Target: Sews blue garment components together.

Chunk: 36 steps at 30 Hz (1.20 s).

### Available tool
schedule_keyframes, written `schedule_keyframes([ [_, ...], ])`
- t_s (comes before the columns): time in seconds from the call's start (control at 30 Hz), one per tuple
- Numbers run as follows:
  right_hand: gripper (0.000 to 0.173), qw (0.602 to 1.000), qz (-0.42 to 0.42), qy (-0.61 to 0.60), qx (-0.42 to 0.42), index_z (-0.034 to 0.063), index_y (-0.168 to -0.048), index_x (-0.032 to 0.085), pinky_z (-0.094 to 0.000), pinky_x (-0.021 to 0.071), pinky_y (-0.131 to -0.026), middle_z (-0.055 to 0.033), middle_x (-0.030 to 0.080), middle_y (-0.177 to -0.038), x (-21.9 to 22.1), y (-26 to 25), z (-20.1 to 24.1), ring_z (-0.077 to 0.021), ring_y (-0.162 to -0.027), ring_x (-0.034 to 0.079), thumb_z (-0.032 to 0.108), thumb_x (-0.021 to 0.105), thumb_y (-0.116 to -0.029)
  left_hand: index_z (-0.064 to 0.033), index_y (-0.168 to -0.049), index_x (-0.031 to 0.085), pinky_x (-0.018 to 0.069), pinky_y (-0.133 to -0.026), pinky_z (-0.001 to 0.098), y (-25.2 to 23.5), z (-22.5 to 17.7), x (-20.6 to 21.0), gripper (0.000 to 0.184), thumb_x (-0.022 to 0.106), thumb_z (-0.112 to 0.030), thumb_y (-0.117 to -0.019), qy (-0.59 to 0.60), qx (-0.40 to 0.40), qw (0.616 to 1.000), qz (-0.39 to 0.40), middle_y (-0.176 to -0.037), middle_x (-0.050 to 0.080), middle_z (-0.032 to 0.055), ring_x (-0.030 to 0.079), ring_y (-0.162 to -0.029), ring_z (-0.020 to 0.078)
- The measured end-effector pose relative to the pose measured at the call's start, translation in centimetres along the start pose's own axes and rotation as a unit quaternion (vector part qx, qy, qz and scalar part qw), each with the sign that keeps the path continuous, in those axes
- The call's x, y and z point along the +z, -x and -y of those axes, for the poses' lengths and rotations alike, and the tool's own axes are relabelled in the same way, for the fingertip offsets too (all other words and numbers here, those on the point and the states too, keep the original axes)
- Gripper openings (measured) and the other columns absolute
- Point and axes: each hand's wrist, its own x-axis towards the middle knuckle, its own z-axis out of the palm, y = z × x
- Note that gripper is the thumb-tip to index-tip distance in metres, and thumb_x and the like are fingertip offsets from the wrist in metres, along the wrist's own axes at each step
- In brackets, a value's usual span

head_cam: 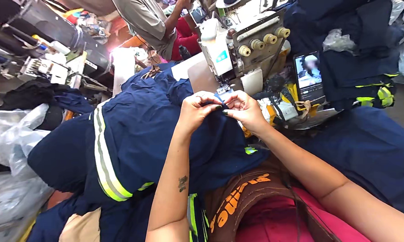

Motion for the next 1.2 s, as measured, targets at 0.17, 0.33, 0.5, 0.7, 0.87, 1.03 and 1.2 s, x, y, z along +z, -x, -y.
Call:
schedule_keyframes([
  [0.17, 0.033, 0.998, 0.048, 0.036, 0.009, 0.0015, -0.113, 0.062, -0.0289, 0.0598, -0.072, -0.01, 0.067, -0.102, -0.1, 0.0, 0.4, -0.0128, -0.081, 0.067, -0.009, 0.073, -0.0837, -0.0015, -0.093, 0.076, 0.0568, -0.09, 0.0217, 0.2, -0.9, 0.2, 0.012, 0.075, 0.006, -0.0845, -0.05, 0.052, 0.997, -0.021, -0.104, 0.073, 0.0046, 0.069, -0.1, 0.0068],
  [0.33, 0.013, 0.962, 0.203, 0.183, 0.019, -0.0017, -0.095, 0.073, -0.0335, 0.0573, -0.078, -0.0092, 0.071, -0.088, -0.7, 0.7, -0.3, -0.0119, -0.082, 0.067, 0.011, 0.073, -0.0927, -0.0039, -0.102, 0.071, 0.0583, -0.086, 0.024, 0.1, -3.1, -1.1, 0.011, 0.069, 0.001, -0.0924, -0.088, 0.091, 0.989, -0.077, -0.104, 0.072, -0.0012, 0.069, -0.096, 0.0046],
  [0.5, 0.022, 0.948, 0.308, 0.038, 0.073, -0.0004, -0.086, 0.069, -0.0166, 0.0473, -0.066, 0.0022, 0.064, -0.077, -1.5, 3.5, 2.4, 0.0041, -0.071, 0.057, 0.016, 0.066, -0.0994, -0.0114, -0.109, 0.067, 0.0587, -0.085, 0.0223, -1.2, -6.3, -2.8, 0.015, 0.066, -0.002, -0.0963, -0.052, 0.17, 0.974, -0.144, -0.103, 0.072, -0.0115, 0.069, -0.094, 0.0008],
  [0.7, 0.014, 0.943, 0.176, -0.058, 0.278, 0.0049, -0.089, 0.067, -0.0266, 0.0577, -0.073, 0.002, 0.07, -0.08, -3.8, 4.9, -1.1, -0.0048, -0.075, 0.067, 0.014, 0.064, -0.0991, 0.0033, -0.111, 0.065, 0.0584, -0.085, 0.0302, -4.3, 1.9, 1.5, 0.022, 0.069, -0.003, -0.0906, -0.117, 0.015, 0.985, -0.123, -0.103, 0.072, 0.009, 0.07, -0.091, 0.0102],
  [0.87, 0.019, 0.937, 0.143, -0.006, 0.319, 0.0075, -0.083, 0.066, -0.0205, 0.0506, -0.064, 0.0054, 0.065, -0.073, -4.3, 5.8, -3.2, -0.0003, -0.067, 0.061, 0.016, 0.063, -0.0996, 0.0026, -0.095, 0.071, 0.0527, -0.092, 0.0393, -3.5, 5.2, 2.8, 0.012, 0.072, -0.009, -0.0927, -0.264, 0.07, 0.955, -0.115, -0.1, 0.069, 0.0167, 0.066, -0.099, 0.0264],
  [1.03, 0.023, 0.939, 0.16, -0.006, 0.304, 0.008, -0.079, 0.065, -0.02, 0.0499, -0.062, 0.0059, 0.063, -0.07, -4.1, 5.8, -4.1, 0.0003, -0.064, 0.06, 0.018, 0.063, -0.1, -0.0036, -0.107, 0.075, 0.0447, -0.101, 0.0559, -0.3, 2.8, 6.0, 0.019, 0.062, -0.017, -0.1017, -0.453, 0.036, 0.876, -0.161, -0.119, 0.066, 0.0181, 0.058, -0.117, 0.0386],
  [1.2, 0.026, 0.939, 0.187, 0.007, 0.287, 0.0066, -0.079, 0.067, -0.0196, 0.0497, -0.064, 0.0056, 0.064, -0.071, -4.6, 7.8, -4.1, 0.0019, -0.067, 0.059, 0.022, 0.064, -0.0998, -0.0054, -0.13, 0.07, 0.041, -0.111, 0.0491, 2.4, 2.1, 11.2, 0.031, 0.055, -0.011, -0.1035, -0.499, -0.041, 0.845, -0.186, -0.13, 0.069, 0.013, 0.061, -0.127, 0.0304],
])
